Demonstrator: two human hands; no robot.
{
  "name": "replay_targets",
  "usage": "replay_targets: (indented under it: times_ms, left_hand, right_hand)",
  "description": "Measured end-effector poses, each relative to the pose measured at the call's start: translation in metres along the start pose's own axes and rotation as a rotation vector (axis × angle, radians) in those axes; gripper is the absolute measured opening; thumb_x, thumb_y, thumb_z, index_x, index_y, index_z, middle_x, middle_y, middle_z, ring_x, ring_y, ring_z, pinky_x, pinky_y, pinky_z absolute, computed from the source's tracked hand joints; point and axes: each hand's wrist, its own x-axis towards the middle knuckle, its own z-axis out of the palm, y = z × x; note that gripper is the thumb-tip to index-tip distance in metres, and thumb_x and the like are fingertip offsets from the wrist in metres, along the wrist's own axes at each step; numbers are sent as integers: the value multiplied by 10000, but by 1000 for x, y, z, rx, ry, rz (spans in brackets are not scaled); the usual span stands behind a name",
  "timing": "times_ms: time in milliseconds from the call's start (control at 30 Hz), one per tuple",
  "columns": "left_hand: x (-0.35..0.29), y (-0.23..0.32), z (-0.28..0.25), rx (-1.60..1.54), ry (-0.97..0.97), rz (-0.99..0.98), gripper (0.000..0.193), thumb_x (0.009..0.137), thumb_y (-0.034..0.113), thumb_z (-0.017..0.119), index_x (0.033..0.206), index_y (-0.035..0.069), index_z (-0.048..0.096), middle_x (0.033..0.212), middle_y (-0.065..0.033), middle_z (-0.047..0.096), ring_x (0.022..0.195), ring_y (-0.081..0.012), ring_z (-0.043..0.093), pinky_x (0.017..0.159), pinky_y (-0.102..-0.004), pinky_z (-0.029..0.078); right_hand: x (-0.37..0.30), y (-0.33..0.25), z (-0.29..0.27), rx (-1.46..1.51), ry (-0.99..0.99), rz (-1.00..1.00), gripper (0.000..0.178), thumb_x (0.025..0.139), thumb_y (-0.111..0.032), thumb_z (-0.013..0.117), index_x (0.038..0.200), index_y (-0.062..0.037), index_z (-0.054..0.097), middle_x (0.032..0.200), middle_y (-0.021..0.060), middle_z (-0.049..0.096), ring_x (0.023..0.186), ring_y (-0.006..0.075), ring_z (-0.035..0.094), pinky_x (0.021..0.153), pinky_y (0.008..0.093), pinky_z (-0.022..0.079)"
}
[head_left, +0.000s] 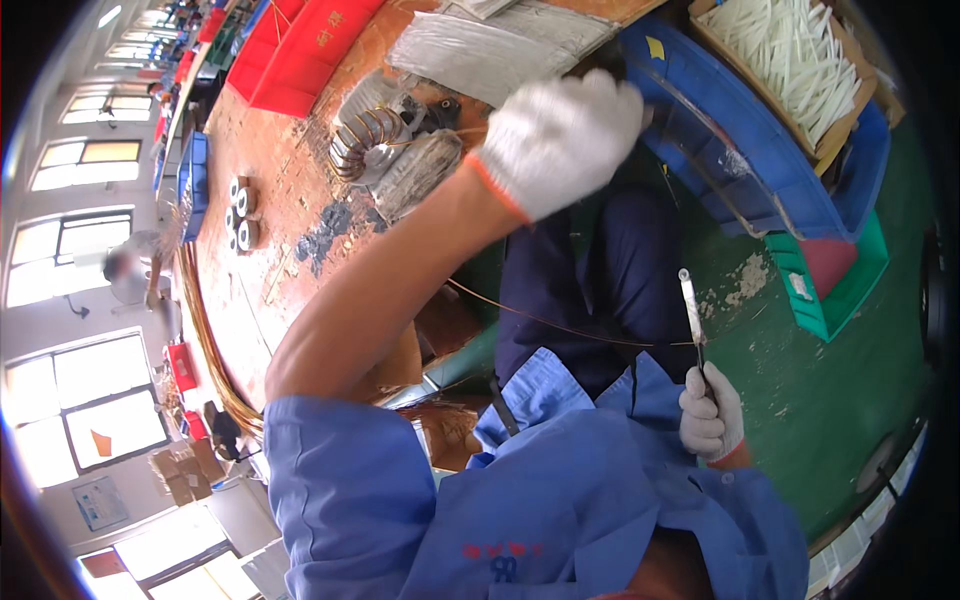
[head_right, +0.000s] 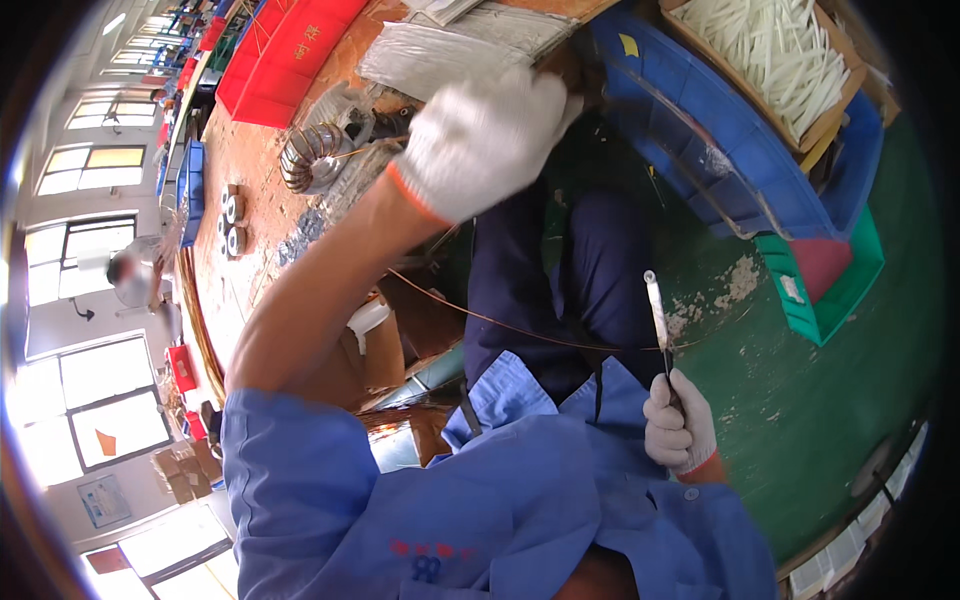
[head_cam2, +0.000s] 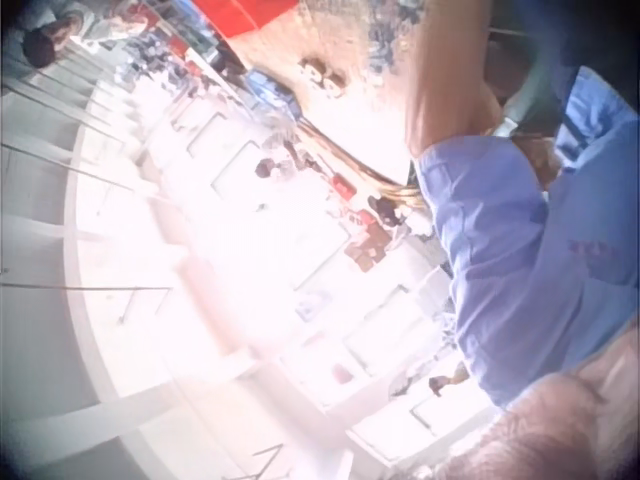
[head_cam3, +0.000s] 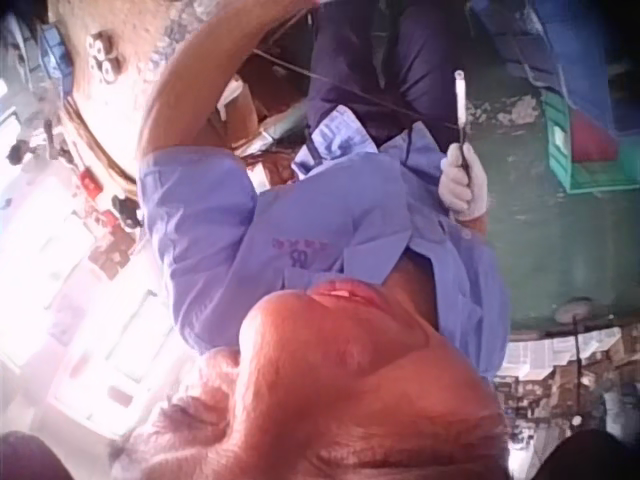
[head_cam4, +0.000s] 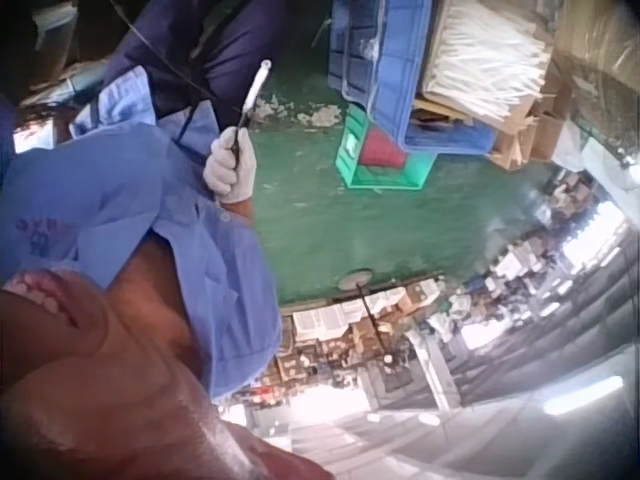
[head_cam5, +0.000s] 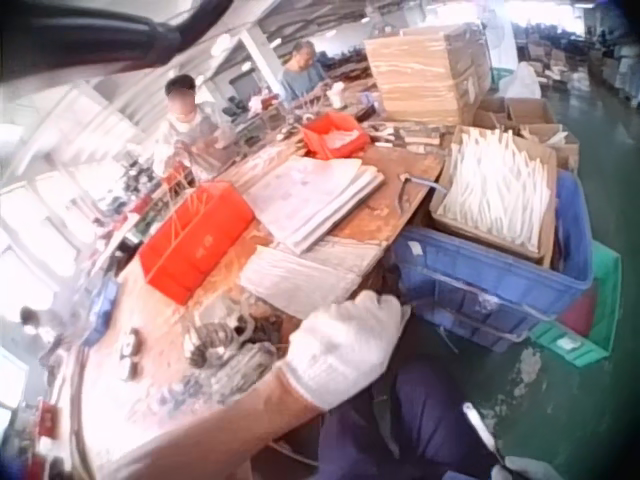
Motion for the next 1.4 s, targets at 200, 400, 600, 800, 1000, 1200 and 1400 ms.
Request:
replay_targets:
  times_ms: [200, 400, 600, 800, 1000, 1200, 1400]
  left_hand:
    - [72, -102, 60, 14, 28, -407, 424, 1041, 361, 609, 863, -7, 718, 682, -71, 647, 620, -206, 655, 593, -338, 521]
    - [89, -135, 78, -186, -11, -446, 367, 970, 254, 527, 939, -29, 759, 940, -300, 727, 849, -461, 724, 773, -524, 579]
    - [66, -84, -2, -468, -380, -510, 336, 902, 205, 569, 1058, -23, 761, 1085, -292, 737, 1054, -433, 719, 912, -494, 572]
    - [-26, -71, -93, -356, -369, -511, 310, 908, 182, 596, 1152, 12, 683, 964, -265, 715, 970, -401, 711, 882, -479, 546]
    - [-122, -82, -108, -231, -45, -572, 493, 890, 265, 787, 1324, 87, 632, 1133, -192, 699, 1078, -368, 693, 957, -448, 536]
    - [-134, -83, -83, -362, 126, -636, 521, 840, 256, 857, 1267, 54, 639, 1113, -180, 720, 1027, -320, 716, 922, -408, 551]
    - [-140, -83, -80, -428, 241, -656, 475, 792, 242, 894, 1167, 45, 679, 1043, -150, 732, 955, -265, 727, 878, -394, 560]
  right_hand:
    - [1, 9, 22, -207, 202, -104, 473, 1161, -454, 315, 1007, -132, 626, 605, -67, 290, 369, 27, 154, 292, 228, 175]
    - [70, 10, 103, -976, 469, -216, 350, 1131, -317, 428, 923, -75, 572, 597, -12, 428, 380, 82, 344, 350, 278, 270]
    - [159, -32, 180, -2375, 559, -919, 263, 1101, -311, 495, 1120, -71, 601, 760, 134, 669, 601, 295, 665, 546, 425, 510]
    - [297, -94, 249, -2817, 591, -944, 435, 1061, -442, 494, 1283, -80, 590, 1153, 257, 694, 1094, 452, 674, 909, 578, 533]
    - [340, -83, 257, -2863, 358, -1335, 432, 1012, -402, 612, 1328, -107, 595, 1262, 195, 653, 1112, 449, 663, 949, 508, 542]
    - [297, -65, 190, -2659, 45, -1704, 70, 934, -106, 705, 976, -52, 694, 882, 141, 667, 836, 361, 678, 730, 438, 549]
    - [296, -69, 199, -2843, 220, -1045, 493, 1063, -389, 494, 740, -82, 703, 698, 223, 648, 699, 430, 679, 631, 535, 539]
